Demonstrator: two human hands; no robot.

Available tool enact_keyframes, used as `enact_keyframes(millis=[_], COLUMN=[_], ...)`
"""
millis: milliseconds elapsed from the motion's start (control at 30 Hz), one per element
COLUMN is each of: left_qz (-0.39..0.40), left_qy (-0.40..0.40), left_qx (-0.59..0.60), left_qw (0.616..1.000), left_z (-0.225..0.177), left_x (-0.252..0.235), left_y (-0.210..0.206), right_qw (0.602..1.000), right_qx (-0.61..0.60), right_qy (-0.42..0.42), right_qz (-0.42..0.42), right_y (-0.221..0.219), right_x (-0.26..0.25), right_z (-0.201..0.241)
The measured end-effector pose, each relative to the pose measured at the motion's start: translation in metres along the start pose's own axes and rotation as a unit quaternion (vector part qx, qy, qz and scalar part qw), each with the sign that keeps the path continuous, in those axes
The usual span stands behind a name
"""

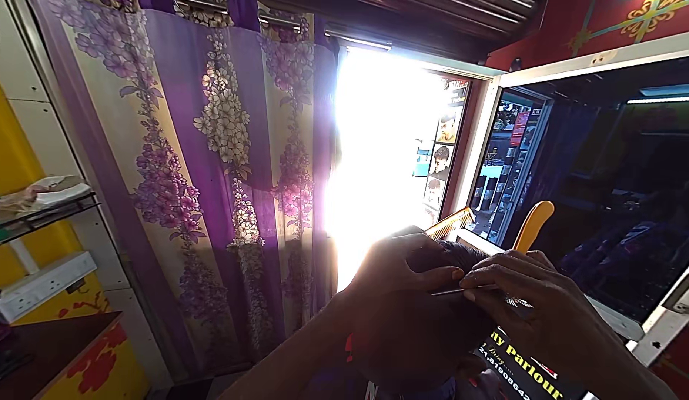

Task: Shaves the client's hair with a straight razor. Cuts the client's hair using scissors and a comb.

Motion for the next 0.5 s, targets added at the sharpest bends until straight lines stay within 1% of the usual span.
enact_keyframes(millis=[333, 500], left_qz=[-0.003, 0.003], left_qy=[-0.009, 0.001], left_qx=[-0.011, 0.003], left_qw=[1.000, 1.000], left_z=[-0.0027, -0.0002], left_x=[-0.0010, -0.0013], left_y=[0.0014, 0.0010], right_qw=[1.000, 1.000], right_qx=[0.001, 0.003], right_qy=[0.020, 0.021], right_qz=[0.005, 0.010], right_y=[-0.0014, -0.0029], right_x=[-0.0037, -0.0059], right_z=[0.0038, 0.0056])
Point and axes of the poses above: each hand's wrist, its own x-axis away from the middle knuckle, its own y-axis out of the back of the hand, z = x × y, the point moved 9 cm from there along -x, towards the middle knuckle, and after that the axes turned 13 degrees about z, right-handed, at the moved point
